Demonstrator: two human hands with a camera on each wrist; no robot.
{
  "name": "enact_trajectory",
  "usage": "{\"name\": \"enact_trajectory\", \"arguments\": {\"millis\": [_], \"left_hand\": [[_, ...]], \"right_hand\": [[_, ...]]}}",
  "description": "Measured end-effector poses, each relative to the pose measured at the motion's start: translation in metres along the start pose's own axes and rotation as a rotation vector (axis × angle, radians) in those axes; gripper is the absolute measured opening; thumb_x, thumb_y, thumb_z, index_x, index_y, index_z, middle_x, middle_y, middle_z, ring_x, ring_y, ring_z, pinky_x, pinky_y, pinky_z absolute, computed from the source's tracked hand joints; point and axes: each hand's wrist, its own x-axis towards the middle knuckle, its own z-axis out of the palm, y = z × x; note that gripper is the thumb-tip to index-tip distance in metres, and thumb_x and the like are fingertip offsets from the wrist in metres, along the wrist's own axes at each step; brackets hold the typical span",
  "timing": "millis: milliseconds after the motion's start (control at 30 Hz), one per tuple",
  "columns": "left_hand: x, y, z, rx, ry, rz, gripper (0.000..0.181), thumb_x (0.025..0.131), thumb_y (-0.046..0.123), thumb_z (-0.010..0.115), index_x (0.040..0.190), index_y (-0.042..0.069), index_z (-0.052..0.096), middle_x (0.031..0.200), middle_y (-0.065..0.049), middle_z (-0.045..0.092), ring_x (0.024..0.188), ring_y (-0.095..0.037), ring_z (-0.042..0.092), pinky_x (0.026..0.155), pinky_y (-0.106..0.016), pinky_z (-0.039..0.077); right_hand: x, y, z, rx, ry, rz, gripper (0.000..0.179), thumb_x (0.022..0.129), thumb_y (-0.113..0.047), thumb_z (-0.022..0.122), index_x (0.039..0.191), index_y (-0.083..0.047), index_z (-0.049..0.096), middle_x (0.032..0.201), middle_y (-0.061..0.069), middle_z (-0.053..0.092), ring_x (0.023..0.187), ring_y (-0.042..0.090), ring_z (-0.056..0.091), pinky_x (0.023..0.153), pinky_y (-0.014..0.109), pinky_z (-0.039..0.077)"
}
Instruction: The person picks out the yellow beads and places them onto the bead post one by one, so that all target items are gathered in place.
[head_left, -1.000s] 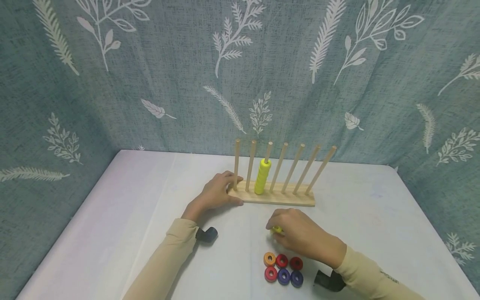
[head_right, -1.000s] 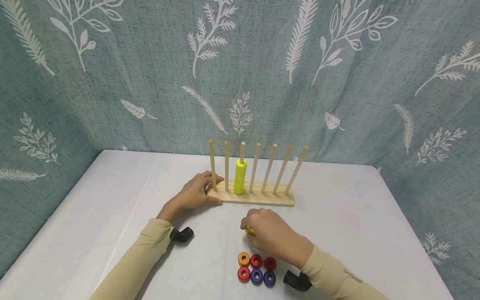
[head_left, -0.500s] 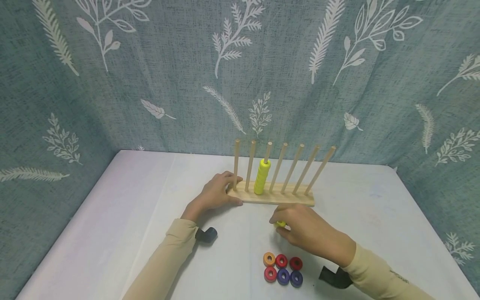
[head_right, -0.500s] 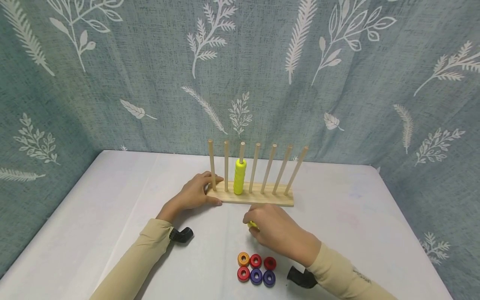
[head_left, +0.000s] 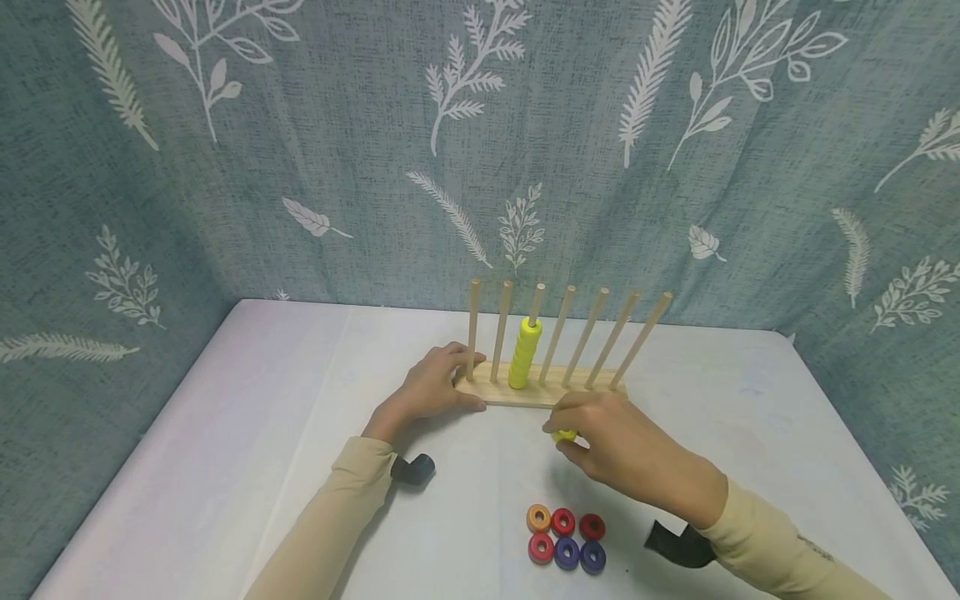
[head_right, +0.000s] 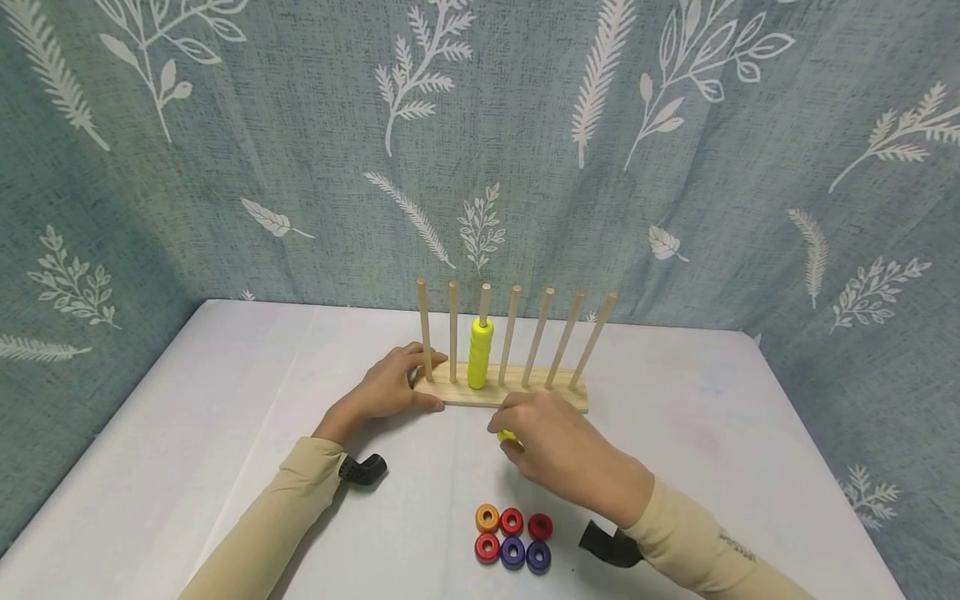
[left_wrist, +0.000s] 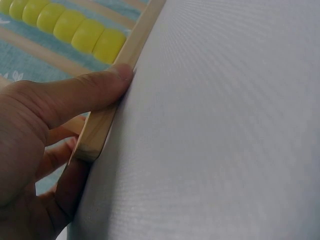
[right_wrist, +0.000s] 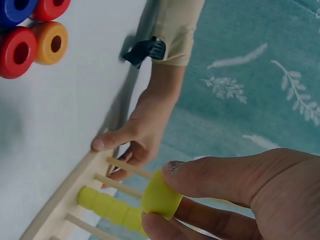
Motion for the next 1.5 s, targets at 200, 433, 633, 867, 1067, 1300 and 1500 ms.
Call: {"name": "enact_trajectory", "arguments": {"millis": [200,433,633,867,1067,1300,1500], "left_hand": [[0.0,-0.001,0.0,0.003,-0.004,-0.003,0.074,0.072,0.038,0.09,0.137,0.019,0.062,0.134,-0.002,0.056,0.118,-0.027,0.05,0.094,-0.046,0.045],[-0.001,0.0,-0.001,-0.002,-0.004,-0.007,0.073,0.072,0.037,0.09,0.137,0.019,0.063,0.135,-0.002,0.056,0.119,-0.027,0.05,0.095,-0.047,0.045],[-0.001,0.001,-0.001,-0.008,-0.005,-0.009,0.073,0.071,0.038,0.09,0.137,0.019,0.063,0.136,-0.003,0.056,0.119,-0.027,0.05,0.094,-0.047,0.045],[-0.001,0.0,-0.001,-0.006,-0.003,-0.004,0.072,0.072,0.037,0.09,0.136,0.019,0.063,0.134,-0.001,0.056,0.117,-0.026,0.05,0.093,-0.046,0.045],[-0.002,0.001,-0.002,-0.013,-0.001,-0.009,0.072,0.071,0.037,0.09,0.136,0.02,0.064,0.133,0.0,0.057,0.116,-0.025,0.05,0.092,-0.045,0.045],[-0.001,0.001,-0.001,-0.011,-0.005,-0.011,0.072,0.071,0.038,0.09,0.136,0.02,0.063,0.135,0.0,0.056,0.118,-0.025,0.05,0.092,-0.045,0.045],[0.0,-0.001,0.0,-0.015,-0.002,-0.008,0.071,0.071,0.038,0.09,0.135,0.02,0.064,0.133,0.0,0.056,0.116,-0.024,0.051,0.092,-0.045,0.045]], "right_hand": [[0.002,-0.006,-0.008,-0.008,-0.01,0.001,0.022,0.076,0.003,0.082,0.094,-0.01,0.079,0.092,0.0,0.073,0.084,0.014,0.068,0.07,0.028,0.057],[0.005,-0.008,-0.022,-0.025,0.014,-0.019,0.024,0.076,0.004,0.082,0.096,-0.009,0.078,0.094,0.0,0.072,0.084,0.014,0.068,0.07,0.029,0.057],[0.009,-0.009,-0.033,-0.052,0.053,-0.024,0.026,0.077,0.003,0.082,0.099,-0.009,0.077,0.096,0.0,0.07,0.083,0.013,0.068,0.068,0.029,0.056],[0.013,-0.011,-0.039,-0.077,0.081,-0.016,0.029,0.074,0.004,0.083,0.1,-0.009,0.076,0.097,0.001,0.071,0.085,0.015,0.069,0.069,0.029,0.056],[0.017,-0.011,-0.045,-0.09,0.115,-0.041,0.03,0.074,0.006,0.083,0.1,-0.007,0.076,0.097,0.002,0.072,0.086,0.016,0.069,0.07,0.03,0.057],[0.024,-0.012,-0.052,-0.103,0.15,-0.069,0.029,0.075,0.008,0.081,0.1,-0.006,0.076,0.097,0.004,0.072,0.087,0.019,0.07,0.069,0.032,0.058],[0.029,-0.012,-0.056,-0.104,0.174,-0.066,0.029,0.077,0.011,0.078,0.102,-0.004,0.076,0.101,0.006,0.073,0.092,0.023,0.071,0.073,0.037,0.058]]}}
